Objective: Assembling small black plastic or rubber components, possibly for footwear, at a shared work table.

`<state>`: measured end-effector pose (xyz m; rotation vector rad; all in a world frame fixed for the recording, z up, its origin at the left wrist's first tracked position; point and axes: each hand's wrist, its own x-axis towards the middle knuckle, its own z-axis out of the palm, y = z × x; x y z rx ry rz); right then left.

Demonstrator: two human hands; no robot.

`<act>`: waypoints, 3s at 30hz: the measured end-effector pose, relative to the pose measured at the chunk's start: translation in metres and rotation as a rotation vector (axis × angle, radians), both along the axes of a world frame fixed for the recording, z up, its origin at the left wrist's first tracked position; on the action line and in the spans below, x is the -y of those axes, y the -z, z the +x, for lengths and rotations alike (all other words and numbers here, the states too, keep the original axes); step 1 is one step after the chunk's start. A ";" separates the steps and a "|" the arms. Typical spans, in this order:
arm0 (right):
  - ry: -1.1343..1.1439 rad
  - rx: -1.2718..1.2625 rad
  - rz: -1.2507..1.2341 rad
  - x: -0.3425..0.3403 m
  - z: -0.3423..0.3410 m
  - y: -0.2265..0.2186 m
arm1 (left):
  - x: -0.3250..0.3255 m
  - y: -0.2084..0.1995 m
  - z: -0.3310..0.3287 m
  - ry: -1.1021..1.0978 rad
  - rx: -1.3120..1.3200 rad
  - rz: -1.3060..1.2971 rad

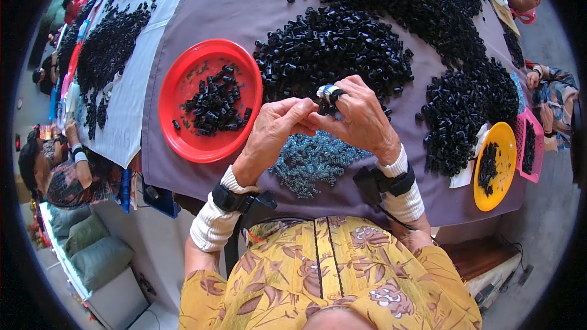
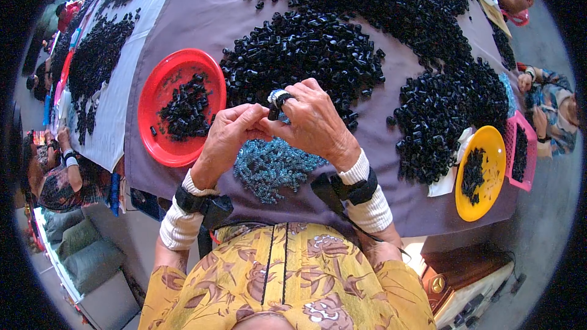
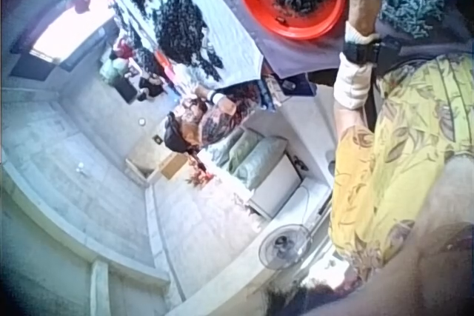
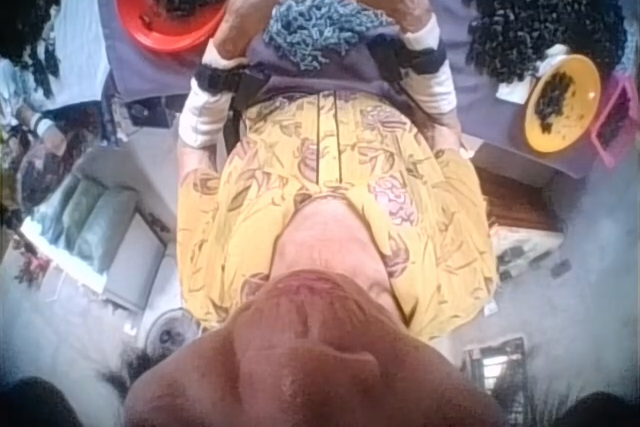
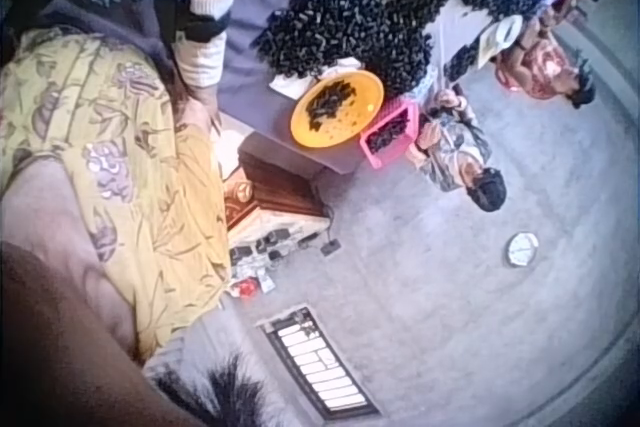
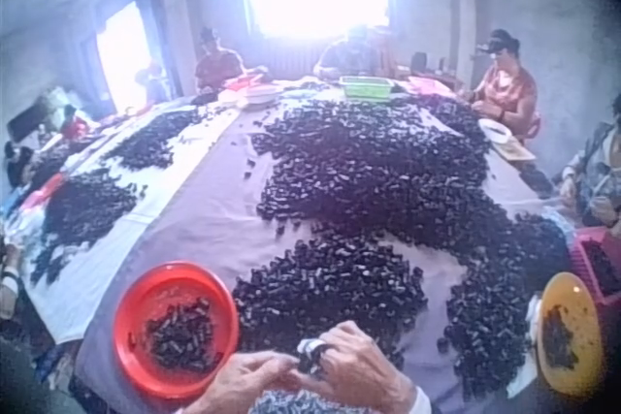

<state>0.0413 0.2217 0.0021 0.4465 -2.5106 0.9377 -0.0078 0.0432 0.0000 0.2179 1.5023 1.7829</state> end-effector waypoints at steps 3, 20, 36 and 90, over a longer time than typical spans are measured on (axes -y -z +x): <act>0.006 -0.016 -0.023 0.000 0.000 0.003 | 0.001 0.001 0.001 -0.012 0.026 -0.008; 0.289 0.181 0.126 -0.037 0.006 0.017 | 0.072 0.008 -0.030 -0.608 -0.133 -0.192; 0.110 0.224 0.282 -0.011 0.012 0.000 | 0.000 0.003 -0.001 -0.097 -0.145 -0.086; 0.151 0.164 0.309 0.001 -0.010 0.029 | 0.051 0.019 -0.004 -0.331 0.095 0.089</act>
